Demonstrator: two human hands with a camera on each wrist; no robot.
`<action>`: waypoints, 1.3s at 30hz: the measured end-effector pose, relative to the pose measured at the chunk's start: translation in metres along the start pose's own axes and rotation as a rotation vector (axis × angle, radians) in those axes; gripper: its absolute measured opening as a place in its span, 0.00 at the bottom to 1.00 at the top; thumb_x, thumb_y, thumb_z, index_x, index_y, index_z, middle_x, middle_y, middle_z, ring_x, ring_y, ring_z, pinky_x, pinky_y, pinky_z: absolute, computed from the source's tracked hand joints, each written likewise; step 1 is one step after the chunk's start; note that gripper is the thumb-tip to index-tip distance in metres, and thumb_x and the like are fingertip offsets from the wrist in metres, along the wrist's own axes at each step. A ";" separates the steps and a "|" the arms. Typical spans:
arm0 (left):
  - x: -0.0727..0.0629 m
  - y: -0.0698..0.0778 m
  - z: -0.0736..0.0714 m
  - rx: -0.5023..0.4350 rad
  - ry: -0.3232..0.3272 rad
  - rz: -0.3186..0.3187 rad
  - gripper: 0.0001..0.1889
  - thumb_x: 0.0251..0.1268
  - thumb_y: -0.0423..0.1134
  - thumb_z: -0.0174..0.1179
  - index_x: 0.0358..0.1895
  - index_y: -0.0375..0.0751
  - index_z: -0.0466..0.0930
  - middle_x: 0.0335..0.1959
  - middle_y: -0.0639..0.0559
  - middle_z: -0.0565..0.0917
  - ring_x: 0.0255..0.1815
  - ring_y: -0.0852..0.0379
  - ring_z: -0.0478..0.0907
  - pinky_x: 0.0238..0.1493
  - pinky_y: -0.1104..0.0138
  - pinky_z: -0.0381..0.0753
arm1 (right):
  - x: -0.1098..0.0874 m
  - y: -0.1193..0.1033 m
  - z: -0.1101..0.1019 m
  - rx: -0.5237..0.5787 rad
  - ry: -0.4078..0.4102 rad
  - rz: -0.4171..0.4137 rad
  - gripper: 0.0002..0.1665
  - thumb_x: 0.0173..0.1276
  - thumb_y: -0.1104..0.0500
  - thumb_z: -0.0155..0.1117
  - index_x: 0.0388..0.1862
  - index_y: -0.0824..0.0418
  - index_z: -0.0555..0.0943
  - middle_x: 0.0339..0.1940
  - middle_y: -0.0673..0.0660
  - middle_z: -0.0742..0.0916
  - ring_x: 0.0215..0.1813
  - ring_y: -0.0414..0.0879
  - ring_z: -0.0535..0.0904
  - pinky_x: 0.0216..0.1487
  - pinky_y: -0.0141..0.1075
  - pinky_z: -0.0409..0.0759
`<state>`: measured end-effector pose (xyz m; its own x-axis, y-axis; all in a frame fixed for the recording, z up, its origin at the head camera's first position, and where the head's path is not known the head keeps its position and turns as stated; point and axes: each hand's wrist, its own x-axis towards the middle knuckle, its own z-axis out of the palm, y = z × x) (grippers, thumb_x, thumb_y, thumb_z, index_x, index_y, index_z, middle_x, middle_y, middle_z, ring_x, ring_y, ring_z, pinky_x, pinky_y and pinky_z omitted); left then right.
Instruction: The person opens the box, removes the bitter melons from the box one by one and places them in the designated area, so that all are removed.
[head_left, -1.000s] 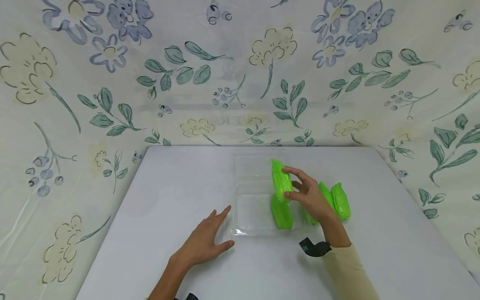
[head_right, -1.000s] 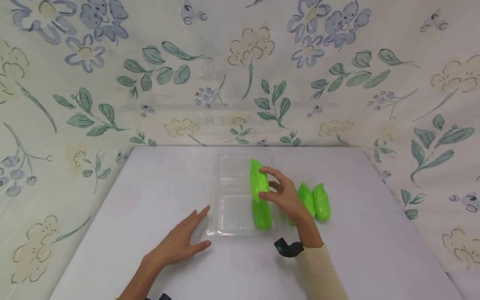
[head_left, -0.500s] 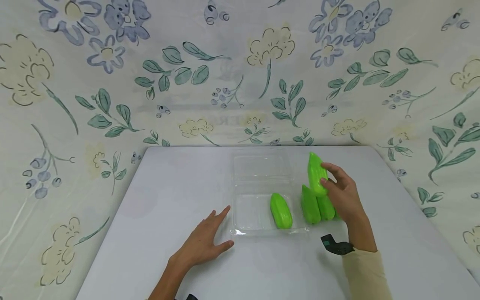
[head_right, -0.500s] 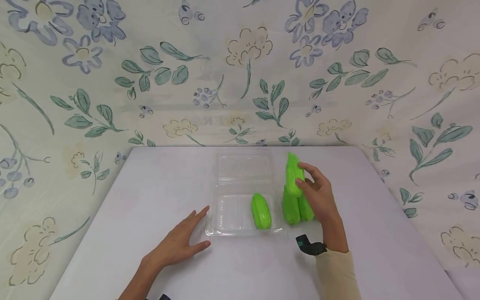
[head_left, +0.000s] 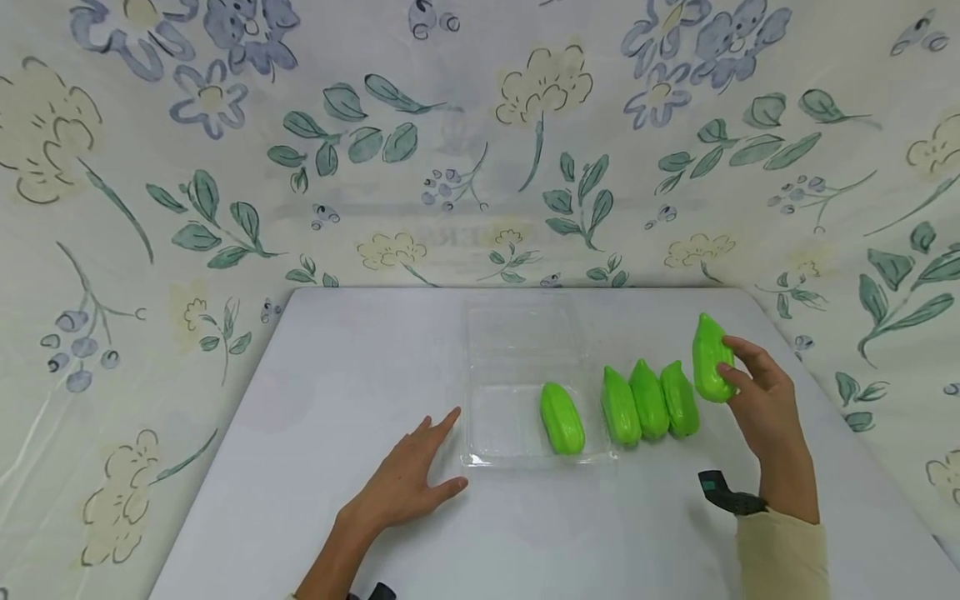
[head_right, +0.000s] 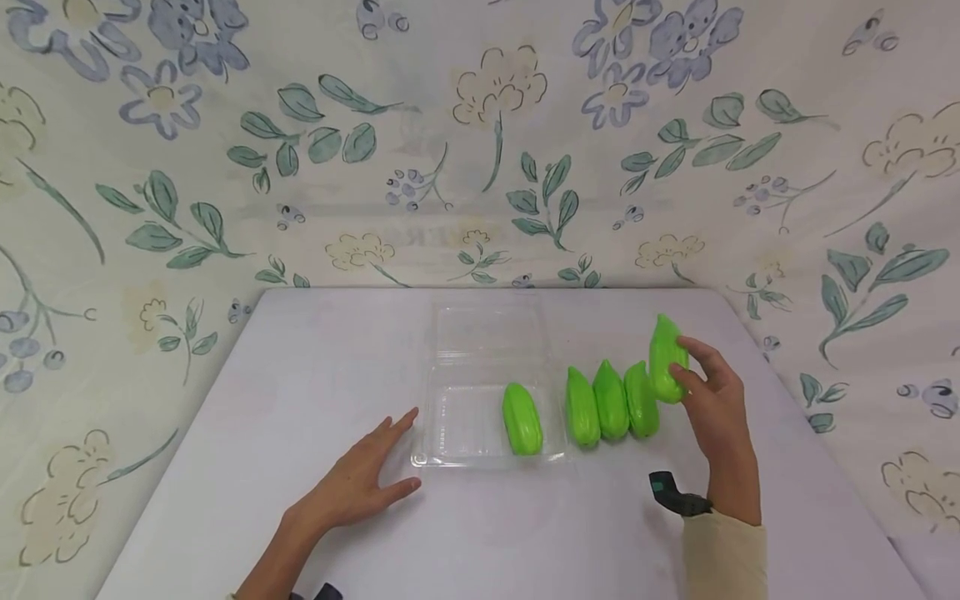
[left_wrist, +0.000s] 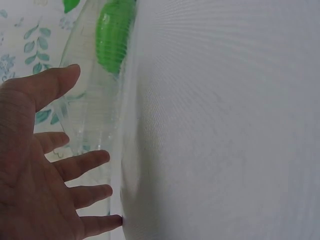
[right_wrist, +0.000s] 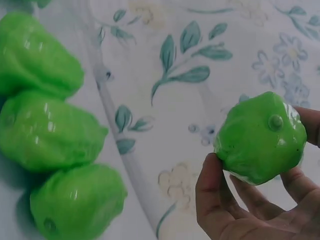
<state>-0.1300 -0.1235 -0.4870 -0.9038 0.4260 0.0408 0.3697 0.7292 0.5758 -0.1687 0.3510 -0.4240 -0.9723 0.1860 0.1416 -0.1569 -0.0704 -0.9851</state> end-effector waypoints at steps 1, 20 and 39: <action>0.000 0.000 0.000 0.002 -0.001 0.000 0.46 0.61 0.56 0.65 0.79 0.58 0.50 0.73 0.51 0.65 0.76 0.43 0.53 0.71 0.44 0.54 | -0.001 0.002 -0.005 0.013 0.003 0.003 0.27 0.75 0.64 0.57 0.71 0.59 0.69 0.68 0.55 0.65 0.60 0.44 0.69 0.48 0.26 0.79; 0.001 0.000 0.000 -0.022 0.012 0.012 0.47 0.60 0.56 0.66 0.79 0.57 0.51 0.73 0.50 0.66 0.76 0.42 0.53 0.70 0.43 0.55 | 0.002 0.049 -0.036 -0.179 0.097 0.328 0.39 0.75 0.51 0.59 0.80 0.50 0.56 0.80 0.58 0.53 0.75 0.51 0.52 0.56 0.26 0.73; 0.003 0.000 0.001 -0.009 -0.006 -0.019 0.47 0.60 0.56 0.66 0.79 0.57 0.51 0.73 0.48 0.66 0.76 0.41 0.53 0.71 0.42 0.54 | -0.005 0.061 -0.022 -0.706 0.074 0.265 0.41 0.76 0.46 0.52 0.78 0.65 0.54 0.74 0.75 0.60 0.71 0.74 0.57 0.62 0.66 0.65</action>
<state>-0.1324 -0.1212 -0.4875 -0.9093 0.4154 0.0252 0.3506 0.7320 0.5842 -0.1696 0.3675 -0.4872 -0.9439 0.3175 -0.0908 0.2528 0.5178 -0.8173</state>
